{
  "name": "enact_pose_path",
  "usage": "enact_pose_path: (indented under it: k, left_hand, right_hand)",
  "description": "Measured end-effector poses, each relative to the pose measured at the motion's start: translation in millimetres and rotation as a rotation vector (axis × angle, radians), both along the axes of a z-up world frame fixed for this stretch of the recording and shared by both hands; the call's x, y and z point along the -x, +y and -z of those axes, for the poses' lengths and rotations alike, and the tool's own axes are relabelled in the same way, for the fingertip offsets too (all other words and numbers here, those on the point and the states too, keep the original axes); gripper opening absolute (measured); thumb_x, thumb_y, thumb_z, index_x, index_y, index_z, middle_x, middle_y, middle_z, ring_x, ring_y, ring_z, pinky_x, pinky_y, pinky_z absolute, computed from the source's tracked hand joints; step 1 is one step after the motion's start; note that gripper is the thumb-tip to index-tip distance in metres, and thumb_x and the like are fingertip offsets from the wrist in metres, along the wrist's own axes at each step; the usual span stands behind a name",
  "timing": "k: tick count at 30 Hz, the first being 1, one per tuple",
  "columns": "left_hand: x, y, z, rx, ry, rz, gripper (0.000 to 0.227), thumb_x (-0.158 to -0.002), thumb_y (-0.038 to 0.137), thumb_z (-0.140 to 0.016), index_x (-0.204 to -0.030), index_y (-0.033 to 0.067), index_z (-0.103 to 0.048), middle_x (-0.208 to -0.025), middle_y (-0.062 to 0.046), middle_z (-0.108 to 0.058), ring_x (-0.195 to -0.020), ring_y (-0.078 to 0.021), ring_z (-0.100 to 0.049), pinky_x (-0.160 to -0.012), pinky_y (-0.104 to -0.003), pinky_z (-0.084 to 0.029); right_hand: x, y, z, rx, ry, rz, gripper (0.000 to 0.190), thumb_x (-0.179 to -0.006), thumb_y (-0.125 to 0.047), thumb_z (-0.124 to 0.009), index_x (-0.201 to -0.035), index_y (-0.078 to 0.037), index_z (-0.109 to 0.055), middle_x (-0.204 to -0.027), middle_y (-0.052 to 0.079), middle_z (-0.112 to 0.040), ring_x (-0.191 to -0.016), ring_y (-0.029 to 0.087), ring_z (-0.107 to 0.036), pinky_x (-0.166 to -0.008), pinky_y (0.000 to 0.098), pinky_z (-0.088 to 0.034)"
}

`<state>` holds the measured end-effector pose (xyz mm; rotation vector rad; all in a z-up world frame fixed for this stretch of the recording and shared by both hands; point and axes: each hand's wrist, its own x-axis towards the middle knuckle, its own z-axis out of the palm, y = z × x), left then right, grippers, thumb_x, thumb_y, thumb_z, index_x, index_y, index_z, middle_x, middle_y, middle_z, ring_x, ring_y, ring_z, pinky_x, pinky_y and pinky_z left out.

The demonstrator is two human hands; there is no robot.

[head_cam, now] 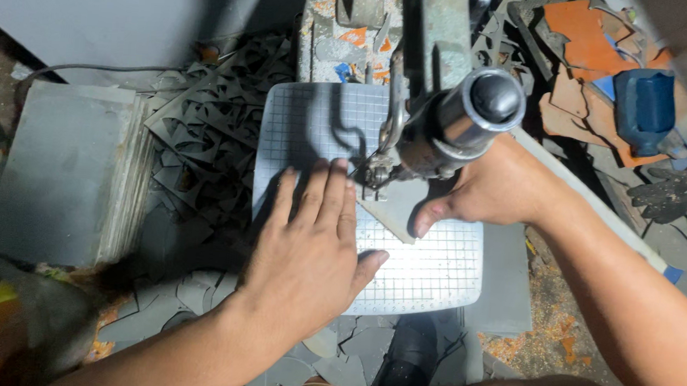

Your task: The person uses a band saw to cut a gray sheet material along a curved line. They guide the sheet with both hands, rotate it to follow the cut path, and remove the cut piece after completion.

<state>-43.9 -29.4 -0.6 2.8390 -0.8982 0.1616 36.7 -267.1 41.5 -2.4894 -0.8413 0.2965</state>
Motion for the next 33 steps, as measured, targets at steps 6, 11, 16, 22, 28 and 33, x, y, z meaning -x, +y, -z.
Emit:
enact_pose_path:
  k: [6,11,16,22,28,33]
  left_hand:
    - [-6.5,1.2,-0.4,0.026,0.043,0.01,0.089,-0.091,0.06,-0.044,-0.138,-0.0152,-0.048,-0.153,-0.034,-0.04,-0.144,-0.0419,-0.035,-0.113,-0.059,-0.018]
    - [-13.1,5.3,-0.5,0.053,0.064,0.051,0.091,-0.093,0.062,-0.042,-0.141,-0.0152,-0.043,-0.156,-0.034,-0.035,-0.147,-0.042,-0.029,-0.117,-0.065,-0.014]
    - [-17.7,9.1,0.0,0.072,0.052,0.072,0.091,-0.092,0.062,-0.044,-0.139,-0.017,-0.041,-0.154,-0.031,-0.036,-0.147,-0.0408,-0.029,-0.117,-0.064,-0.013]
    - [-23.5,10.8,1.6,0.078,0.058,0.088,0.09,-0.092,0.061,-0.047,-0.137,-0.0168,-0.043,-0.151,-0.031,-0.037,-0.145,-0.0397,-0.028,-0.114,-0.065,-0.012]
    - [-31.9,16.2,2.2,0.101,0.064,0.129,0.09,-0.091,0.061,-0.049,-0.139,-0.0144,-0.04,-0.153,-0.03,-0.034,-0.149,-0.0396,-0.028,-0.112,-0.07,-0.01]
    - [-41.6,18.4,-1.4,0.075,0.174,0.144,0.091,-0.092,0.062,-0.051,-0.144,-0.0112,-0.034,-0.162,-0.026,-0.03,-0.146,-0.0374,-0.035,-0.111,-0.074,-0.004]
  right_hand:
    - [11.3,0.4,0.4,-0.114,-0.063,0.053,0.073,-0.046,-0.038,-0.099,-0.106,-0.007,-0.07,-0.102,0.012,-0.072,-0.095,0.03,-0.069,-0.081,0.0409,-0.055]
    - [21.1,3.9,-0.9,-0.074,-0.056,0.139,0.075,-0.05,-0.04,-0.098,-0.113,-0.009,-0.071,-0.106,0.012,-0.076,-0.097,0.031,-0.071,-0.084,0.0413,-0.055]
    - [25.0,6.8,-2.2,-0.09,-0.078,0.134,0.073,-0.053,-0.042,-0.097,-0.113,-0.01,-0.071,-0.106,0.012,-0.077,-0.099,0.032,-0.072,-0.084,0.0415,-0.055]
    - [30.7,16.2,-4.8,0.014,-0.05,0.303,0.076,-0.048,-0.043,-0.099,-0.113,-0.013,-0.073,-0.089,0.014,-0.075,-0.077,0.031,-0.07,-0.069,0.0421,-0.055]
    - [39.6,23.5,-4.6,0.087,0.092,0.52,0.077,-0.051,-0.046,-0.098,-0.118,-0.018,-0.071,-0.079,0.015,-0.073,-0.059,0.031,-0.066,-0.059,0.042,-0.052]
    - [44.3,21.6,3.6,-0.041,-0.196,0.325,0.073,-0.054,-0.041,-0.098,-0.114,-0.01,-0.073,-0.09,0.02,-0.072,-0.076,0.034,-0.068,-0.066,0.0422,-0.054]
